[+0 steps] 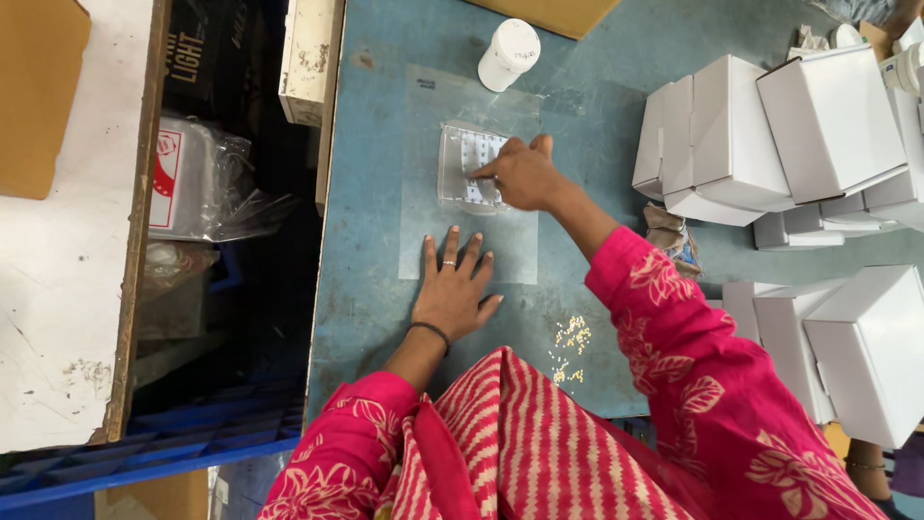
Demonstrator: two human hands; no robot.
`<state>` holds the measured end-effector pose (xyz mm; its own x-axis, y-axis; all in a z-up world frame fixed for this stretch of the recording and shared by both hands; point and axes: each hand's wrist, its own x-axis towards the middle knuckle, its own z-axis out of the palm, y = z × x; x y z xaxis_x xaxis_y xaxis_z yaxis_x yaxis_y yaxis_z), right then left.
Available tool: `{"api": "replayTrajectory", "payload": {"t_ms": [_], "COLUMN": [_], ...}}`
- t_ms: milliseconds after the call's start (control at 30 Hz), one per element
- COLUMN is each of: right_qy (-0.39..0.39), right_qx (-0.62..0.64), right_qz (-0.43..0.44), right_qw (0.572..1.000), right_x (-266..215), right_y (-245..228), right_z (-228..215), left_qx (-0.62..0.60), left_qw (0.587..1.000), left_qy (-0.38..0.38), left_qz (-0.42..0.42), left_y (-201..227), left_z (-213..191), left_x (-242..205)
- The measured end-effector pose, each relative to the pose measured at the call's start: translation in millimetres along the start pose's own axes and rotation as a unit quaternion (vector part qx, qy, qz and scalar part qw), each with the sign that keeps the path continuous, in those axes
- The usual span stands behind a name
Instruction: The person places a small LED panel on a transparent sheet and uses a metal scraper to spread a dark adhesive from a white container across the panel surface. The person repeatedly dips the scraper into the container and applies the adhesive in smooth strokes.
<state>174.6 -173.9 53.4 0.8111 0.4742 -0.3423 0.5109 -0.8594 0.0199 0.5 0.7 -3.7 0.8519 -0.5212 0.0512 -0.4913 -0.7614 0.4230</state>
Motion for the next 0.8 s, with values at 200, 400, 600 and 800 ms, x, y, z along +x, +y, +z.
{"api": "replayTrajectory", "payload": {"t_ms": [200,400,600,800], "right_qy": [0.048,0.055,0.058,0.024], "right_qx": [-0.003,-0.007,0.004,-0.008], "right_qz": [-0.039,-0.075,-0.103,-0.183], "right_qw": [0.998,0.996,0.993,0.983], "right_x": [-35,-52,-5,24], "right_y": [-15,-16,-7,-29], "right_z": [7,5,-29,-53], "left_qx": [-0.007,-0.010,-0.006,-0.008], "left_qw": [1.000,1.000,1.000,1.000], "left_qy": [0.006,0.012,0.010,0.010], "left_qz": [0.001,0.005,0.005,0.003], "left_y": [-1,-2,-2,-1], "left_z": [2,4,6,1], "left_x": [-1,-1,-1,0]}}
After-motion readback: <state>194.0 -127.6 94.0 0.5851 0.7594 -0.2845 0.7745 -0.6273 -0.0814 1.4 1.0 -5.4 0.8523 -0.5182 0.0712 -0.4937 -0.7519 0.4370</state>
